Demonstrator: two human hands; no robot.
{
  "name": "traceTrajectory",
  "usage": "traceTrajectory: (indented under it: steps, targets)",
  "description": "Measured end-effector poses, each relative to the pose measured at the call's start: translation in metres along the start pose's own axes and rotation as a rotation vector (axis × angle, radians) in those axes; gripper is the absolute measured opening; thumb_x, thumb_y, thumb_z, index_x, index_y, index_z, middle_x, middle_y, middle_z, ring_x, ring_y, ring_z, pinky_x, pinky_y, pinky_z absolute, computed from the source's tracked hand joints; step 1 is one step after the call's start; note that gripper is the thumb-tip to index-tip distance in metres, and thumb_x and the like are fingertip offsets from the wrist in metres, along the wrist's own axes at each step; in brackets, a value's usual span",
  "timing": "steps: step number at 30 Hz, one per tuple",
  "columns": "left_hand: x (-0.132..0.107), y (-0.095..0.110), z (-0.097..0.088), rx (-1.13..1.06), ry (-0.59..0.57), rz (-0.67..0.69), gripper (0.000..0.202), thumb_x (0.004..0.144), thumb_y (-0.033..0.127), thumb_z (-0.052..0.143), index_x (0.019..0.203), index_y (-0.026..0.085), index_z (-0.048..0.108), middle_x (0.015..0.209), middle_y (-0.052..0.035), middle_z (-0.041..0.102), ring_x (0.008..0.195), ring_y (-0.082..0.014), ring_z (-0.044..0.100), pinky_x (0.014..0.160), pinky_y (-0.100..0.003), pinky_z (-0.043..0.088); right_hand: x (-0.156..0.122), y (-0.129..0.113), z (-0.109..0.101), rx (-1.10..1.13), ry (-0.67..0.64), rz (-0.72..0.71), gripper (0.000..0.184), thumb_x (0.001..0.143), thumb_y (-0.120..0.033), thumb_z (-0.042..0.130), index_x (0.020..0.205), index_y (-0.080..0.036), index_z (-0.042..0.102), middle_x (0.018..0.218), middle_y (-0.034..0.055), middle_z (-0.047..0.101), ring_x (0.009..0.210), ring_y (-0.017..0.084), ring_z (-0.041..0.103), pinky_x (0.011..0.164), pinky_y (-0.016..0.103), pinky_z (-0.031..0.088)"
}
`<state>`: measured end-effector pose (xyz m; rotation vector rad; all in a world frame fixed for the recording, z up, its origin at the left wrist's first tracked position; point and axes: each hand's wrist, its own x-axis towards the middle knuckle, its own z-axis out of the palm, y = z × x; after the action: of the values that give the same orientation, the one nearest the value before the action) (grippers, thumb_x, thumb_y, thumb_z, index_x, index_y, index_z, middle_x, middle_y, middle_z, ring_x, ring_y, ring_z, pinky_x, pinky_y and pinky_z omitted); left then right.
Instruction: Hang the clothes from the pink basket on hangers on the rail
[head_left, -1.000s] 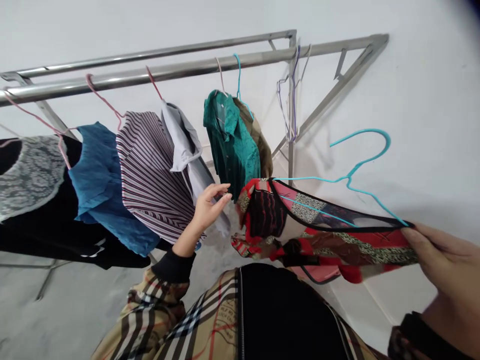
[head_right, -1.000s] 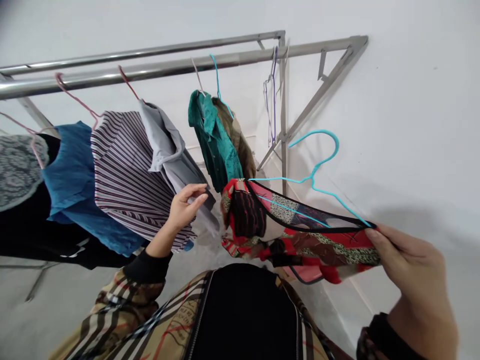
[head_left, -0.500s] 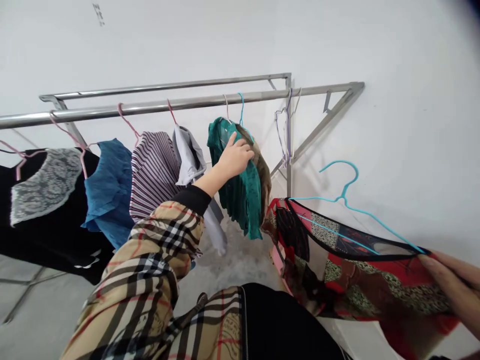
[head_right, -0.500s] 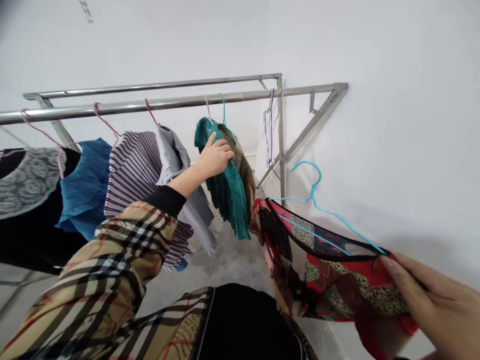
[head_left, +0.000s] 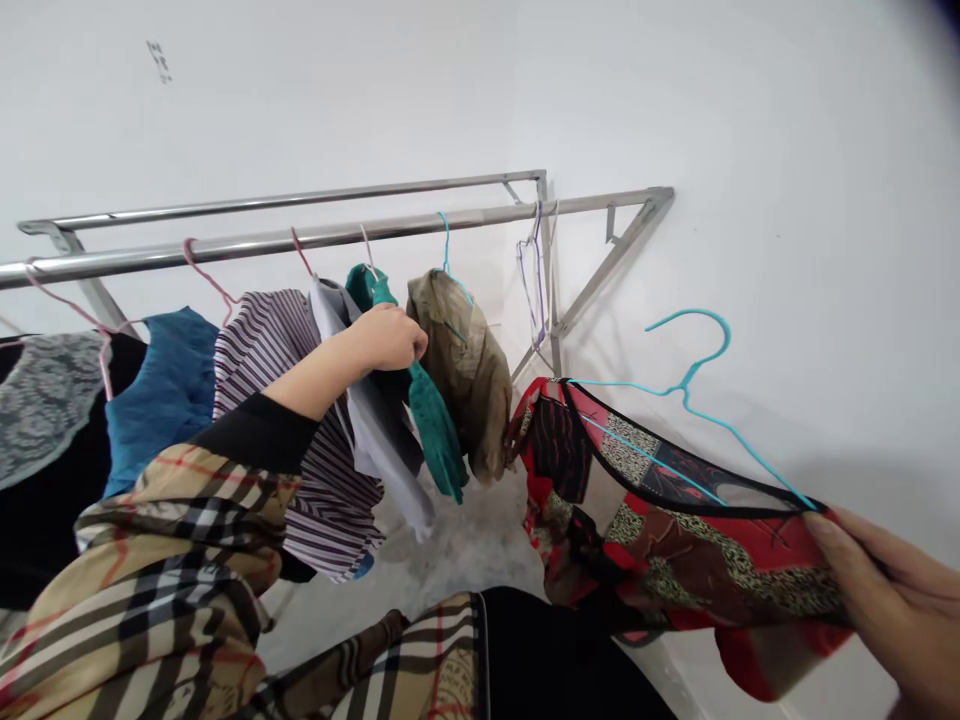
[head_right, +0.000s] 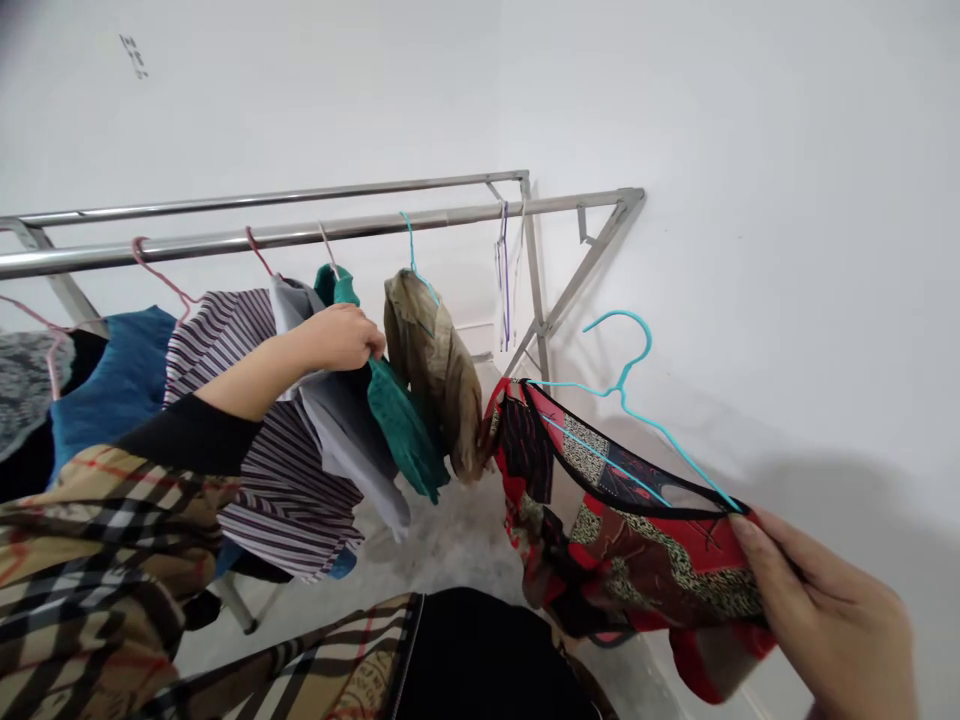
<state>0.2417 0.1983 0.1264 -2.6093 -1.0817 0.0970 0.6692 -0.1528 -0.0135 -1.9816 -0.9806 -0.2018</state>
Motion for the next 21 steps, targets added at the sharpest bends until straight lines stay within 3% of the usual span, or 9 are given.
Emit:
traceTrajectory:
  steps: [2,4,7,9,11,14,17,21]
  targets:
    - [0.007,0.006,-0.010,-0.054,-0.050,-0.025,0.033,0.072,0.016,0.052,0.092,0.029,0.075,0.088,0.0001,0.075,0.083,-0.0199,0.063,0.086,-0.034,0.043,0.001,-0.008,0.004,0.024,-0.047,0.094,0.024,0.070,-0.055,0.065,0.086,-0.041,0.075,0.086,0.0049,0.077,0.088,0.036,0.072,0.073,0.045,0.060]
    - [0.021,0.022,-0.014,-0.022,0.064,-0.026,0.043,0.079,0.019,0.050,0.117,0.029,0.068,0.111,-0.0015,0.072,0.101,-0.0209,0.063,0.093,-0.034,0.043,0.003,-0.018,0.010,0.033,-0.111,0.108,0.034,0.067,-0.054,0.065,0.087,-0.029,0.078,0.087,0.0082,0.077,0.088,0.037,0.072,0.077,0.047,0.060]
    - [0.051,0.053,-0.004,0.093,0.277,0.011,0.051,0.086,0.018,0.050,0.135,0.025,0.055,0.143,-0.0085,0.053,0.132,-0.0303,0.045,0.109,-0.048,0.032,0.006,-0.037,0.024,0.033,-0.116,0.017,0.045,0.070,-0.055,0.061,0.091,-0.019,0.079,0.091,0.0123,0.077,0.088,0.037,0.072,0.079,0.045,0.059]
    - [0.070,0.066,0.010,0.150,0.294,0.063,0.048,0.088,0.015,0.049,0.135,0.025,0.056,0.148,-0.0101,0.048,0.140,-0.0341,0.036,0.112,-0.057,0.025,0.004,-0.052,0.037,0.016,-0.113,-0.063,0.046,0.076,-0.054,0.057,0.095,-0.018,0.078,0.094,0.0124,0.077,0.089,0.035,0.073,0.078,0.043,0.059]
    - [0.082,0.069,0.023,0.199,0.249,0.131,0.033,0.089,0.019,0.052,0.118,0.022,0.068,0.137,-0.0114,0.059,0.139,-0.0351,0.038,0.113,-0.061,0.021,0.001,-0.067,0.050,0.044,-0.126,-0.169,0.045,0.082,-0.053,0.053,0.099,-0.019,0.078,0.098,0.0118,0.076,0.091,0.031,0.073,0.078,0.039,0.059]
    - [0.084,0.060,0.031,0.246,0.156,0.184,0.017,0.086,0.025,0.060,0.090,0.019,0.076,0.103,-0.0102,0.074,0.118,-0.0313,0.057,0.112,-0.060,0.020,-0.003,-0.090,0.072,0.148,-0.134,-0.301,0.043,0.089,-0.048,0.050,0.105,-0.018,0.076,0.100,0.0110,0.076,0.089,0.026,0.073,0.079,0.034,0.058]
    - [0.073,0.046,0.028,0.271,0.086,0.197,0.012,0.083,0.023,0.064,0.083,0.020,0.076,0.094,-0.0085,0.076,0.100,-0.0261,0.064,0.109,-0.054,0.025,0.001,-0.115,0.094,0.212,-0.131,-0.300,0.041,0.091,-0.043,0.048,0.110,-0.017,0.074,0.100,0.0109,0.076,0.086,0.024,0.073,0.077,0.033,0.057]
    - [0.055,0.033,0.021,0.256,-0.008,0.192,0.009,0.079,0.027,0.070,0.081,0.021,0.077,0.091,-0.0088,0.076,0.100,-0.0262,0.063,0.101,-0.046,0.032,0.018,-0.155,0.120,0.324,-0.119,-0.295,0.043,0.092,-0.039,0.045,0.116,-0.015,0.071,0.102,0.0124,0.075,0.087,0.023,0.071,0.079,0.035,0.056]
